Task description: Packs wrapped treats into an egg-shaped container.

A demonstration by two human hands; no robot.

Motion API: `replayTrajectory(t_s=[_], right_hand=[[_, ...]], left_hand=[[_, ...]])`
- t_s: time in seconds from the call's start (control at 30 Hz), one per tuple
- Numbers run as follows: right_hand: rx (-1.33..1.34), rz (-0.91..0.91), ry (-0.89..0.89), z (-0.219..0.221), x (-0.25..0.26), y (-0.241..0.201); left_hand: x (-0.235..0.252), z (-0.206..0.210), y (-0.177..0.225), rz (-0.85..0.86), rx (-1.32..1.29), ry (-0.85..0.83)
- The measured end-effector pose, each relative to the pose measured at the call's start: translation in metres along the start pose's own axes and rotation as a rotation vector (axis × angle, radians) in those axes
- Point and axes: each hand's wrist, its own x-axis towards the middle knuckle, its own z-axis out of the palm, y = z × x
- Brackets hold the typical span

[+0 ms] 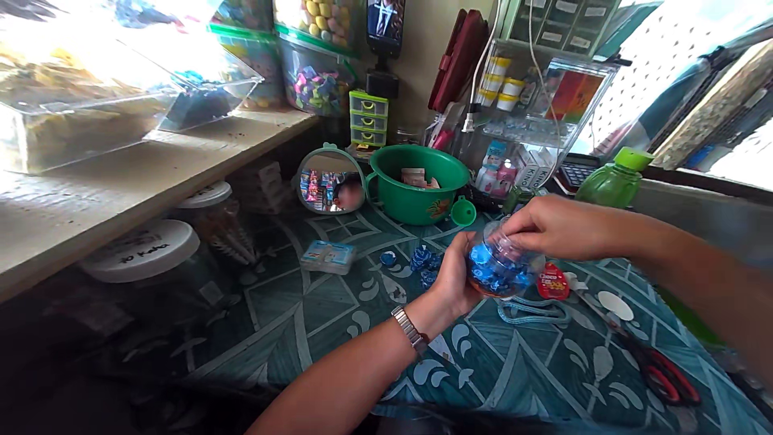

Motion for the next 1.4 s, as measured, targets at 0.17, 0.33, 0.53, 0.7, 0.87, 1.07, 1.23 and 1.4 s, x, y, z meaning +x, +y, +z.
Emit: replayTrajectory(t_s=[0.17,0.33,0.53,0.7,0.87,1.07,1.23,1.4], right_hand=[[0.090,-0.073,0.787,-0.002,-0.025,0.002],[0.128,0.141,0.493,0.056,0.024,0.013],[0.007,-0.137,0.016,0.098,0.100,-0.003],[0.018,-0.075,0.018,0.106,0.110,-0.005],[0.051,-0.086,0.080,0.117,0.112,0.002],[0.185,-0.043,0.130,0.114,0.112,0.010],[0.456,0.030,0.353,0.070,0.083,0.059],[0.820,-0.114,0.548,0.021,0.014,0.067]], left_hand=[[-0.005,-0.005,0.038,0.245,-0.102,0.015],[-0.008,-0.017,0.078,0.477,-0.228,0.161],[-0.003,-0.024,0.085,0.486,-0.247,0.159],[-0.004,-0.023,0.085,0.487,-0.247,0.158],[-0.005,-0.020,0.082,0.487,-0.238,0.177],[-0.004,-0.017,0.074,0.480,-0.194,0.155],[-0.001,-0.017,0.061,0.415,-0.094,0.084],[0.009,-0.015,0.033,0.312,-0.037,0.039]])
